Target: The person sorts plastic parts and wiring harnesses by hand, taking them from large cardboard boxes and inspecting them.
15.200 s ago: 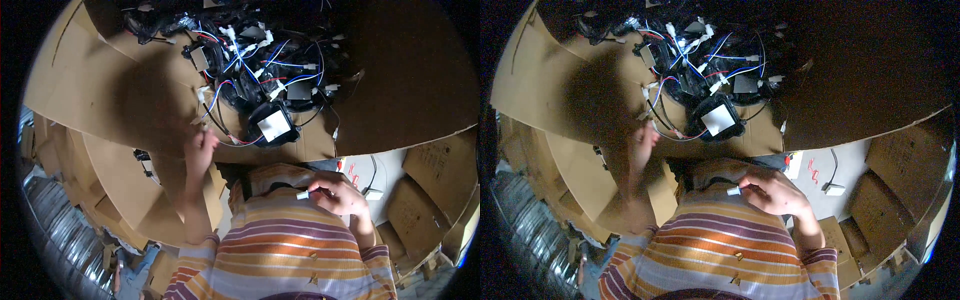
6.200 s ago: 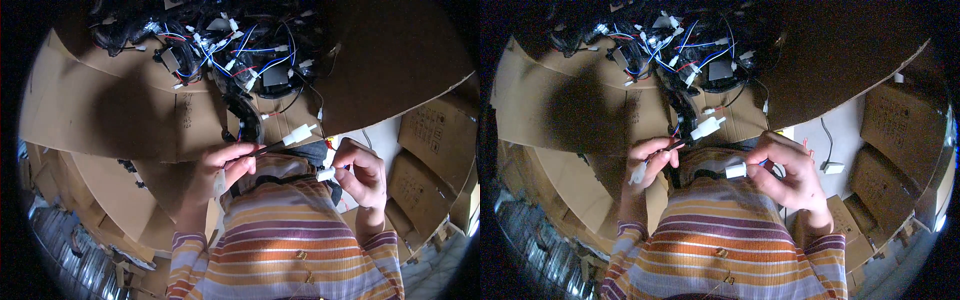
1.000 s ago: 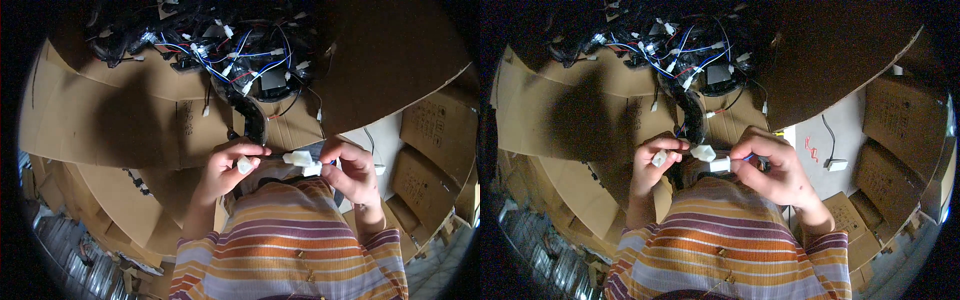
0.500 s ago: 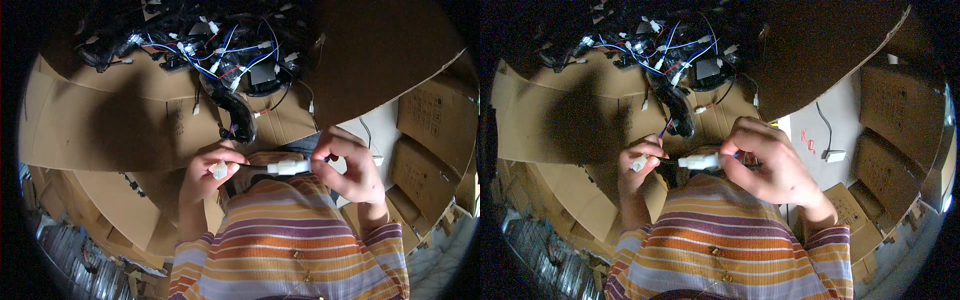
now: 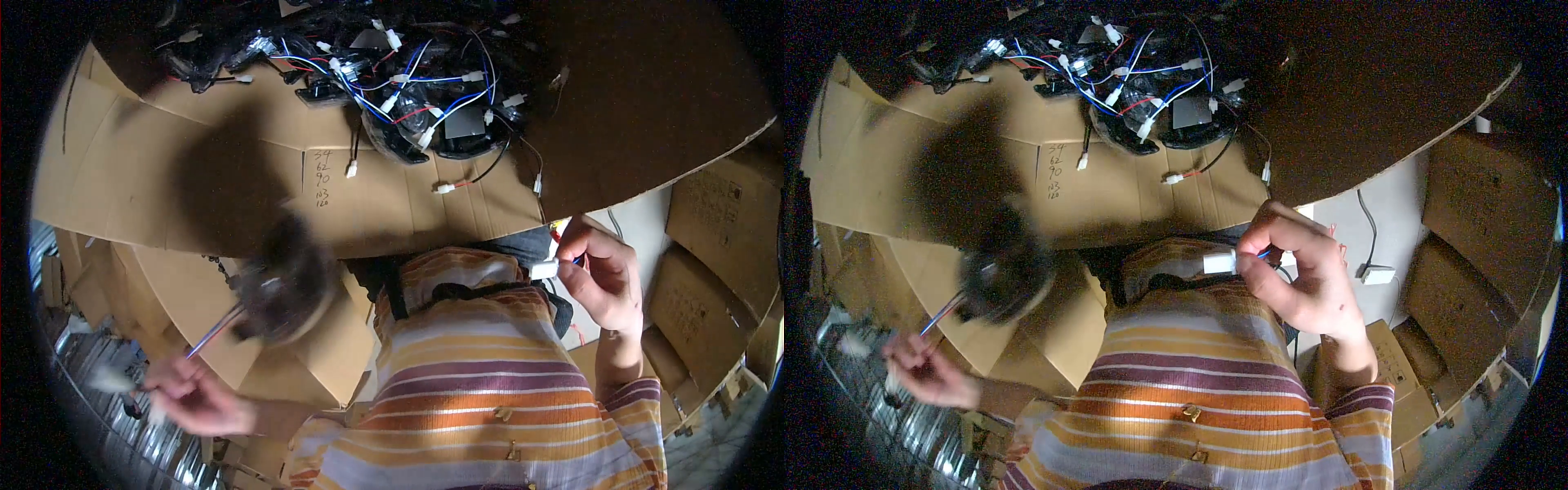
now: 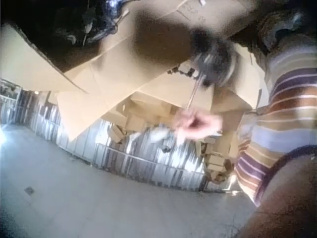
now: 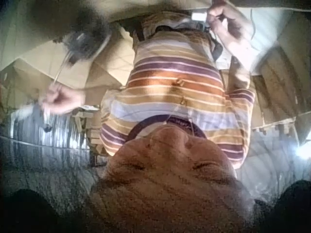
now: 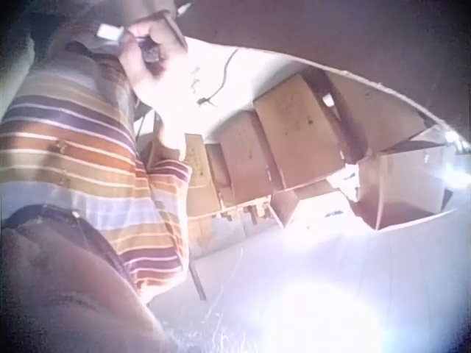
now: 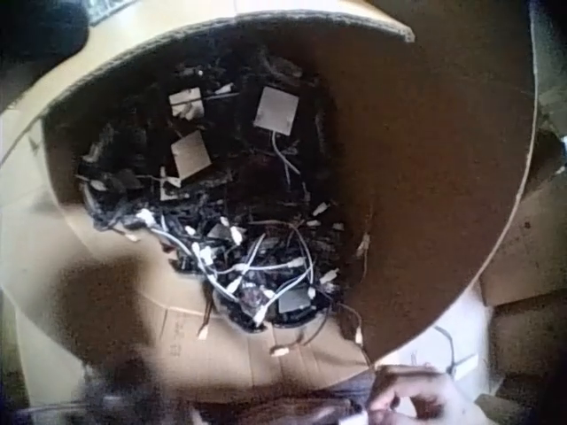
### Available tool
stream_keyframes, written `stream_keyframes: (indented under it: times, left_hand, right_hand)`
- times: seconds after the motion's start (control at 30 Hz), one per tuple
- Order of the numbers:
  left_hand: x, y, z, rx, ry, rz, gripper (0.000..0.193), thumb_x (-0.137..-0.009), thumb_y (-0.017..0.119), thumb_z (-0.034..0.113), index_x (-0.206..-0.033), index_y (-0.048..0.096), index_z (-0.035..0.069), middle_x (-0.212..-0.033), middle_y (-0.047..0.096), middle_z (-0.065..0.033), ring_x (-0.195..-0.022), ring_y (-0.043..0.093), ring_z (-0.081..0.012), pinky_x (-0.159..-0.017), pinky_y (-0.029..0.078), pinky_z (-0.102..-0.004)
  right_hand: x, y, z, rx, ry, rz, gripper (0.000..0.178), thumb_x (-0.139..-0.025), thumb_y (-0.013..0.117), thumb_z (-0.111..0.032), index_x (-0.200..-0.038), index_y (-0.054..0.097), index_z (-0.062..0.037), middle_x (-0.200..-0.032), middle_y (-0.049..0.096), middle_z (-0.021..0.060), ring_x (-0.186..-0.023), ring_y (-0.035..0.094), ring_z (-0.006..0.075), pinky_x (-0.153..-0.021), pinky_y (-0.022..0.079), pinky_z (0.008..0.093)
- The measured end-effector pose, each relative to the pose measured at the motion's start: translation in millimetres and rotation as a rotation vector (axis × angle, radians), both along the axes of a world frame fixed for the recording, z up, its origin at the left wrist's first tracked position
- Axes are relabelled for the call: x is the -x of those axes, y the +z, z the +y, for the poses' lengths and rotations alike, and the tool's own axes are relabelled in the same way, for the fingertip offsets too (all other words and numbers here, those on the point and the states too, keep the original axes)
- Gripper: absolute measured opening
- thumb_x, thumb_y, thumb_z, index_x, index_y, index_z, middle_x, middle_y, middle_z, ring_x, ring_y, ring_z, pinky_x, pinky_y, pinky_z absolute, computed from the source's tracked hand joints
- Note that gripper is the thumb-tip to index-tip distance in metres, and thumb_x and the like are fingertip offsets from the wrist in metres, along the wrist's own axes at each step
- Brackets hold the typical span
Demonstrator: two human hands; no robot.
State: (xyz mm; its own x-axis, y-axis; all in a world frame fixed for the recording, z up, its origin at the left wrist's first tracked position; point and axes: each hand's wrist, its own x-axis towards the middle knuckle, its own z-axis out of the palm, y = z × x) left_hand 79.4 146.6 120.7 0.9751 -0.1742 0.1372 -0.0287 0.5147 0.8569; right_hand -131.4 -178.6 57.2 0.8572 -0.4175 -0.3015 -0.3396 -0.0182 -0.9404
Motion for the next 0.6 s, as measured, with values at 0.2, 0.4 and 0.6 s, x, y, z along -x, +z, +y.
stream_keyframes:
  times: [0.2,0.4,0.6]
  left_hand:
    - [-62,17,128,-1.495,1.099,-0.544,0.026,-0.081,0.045,0.023,-0.093,0.056,0.001,-0.074,0.054,-0.0050,-0.063,0.047,-0.0142,-0.059,0.039,-0.0275]
    - [-93,-142,180,-1.216,0.569,0.060,0.027,-0.080,0.049,0.021,-0.089,0.054,-0.003,-0.073,0.052,-0.0049,-0.066,0.047,-0.0136,-0.063,0.039,-0.0243]
    - [-35,-121,54,-1.300,0.592,-0.392,0.023,-0.079,0.050,0.014,-0.093,0.051,-0.003,-0.090,0.052,-0.0081,-0.085,0.047,-0.0137,-0.073,0.040,-0.0271]
  right_hand:
    - [-5,-5,14,-0.106,0.122,0.007,0.006,-0.070,0.055,-0.004,-0.074,0.053,-0.0007,-0.069,0.051,0.0060,-0.061,0.050,0.0131,-0.053,0.038,0.0228]
    - [-6,-12,21,-0.048,0.206,-0.049,0.005,-0.068,0.055,-0.003,-0.071,0.052,-0.0015,-0.067,0.051,0.0086,-0.064,0.051,0.0207,-0.057,0.039,0.0277]
    - [-9,-16,27,-0.077,0.211,0.045,0.005,-0.068,0.054,-0.003,-0.071,0.052,-0.0013,-0.069,0.052,0.0093,-0.065,0.052,0.0212,-0.058,0.040,0.0284]
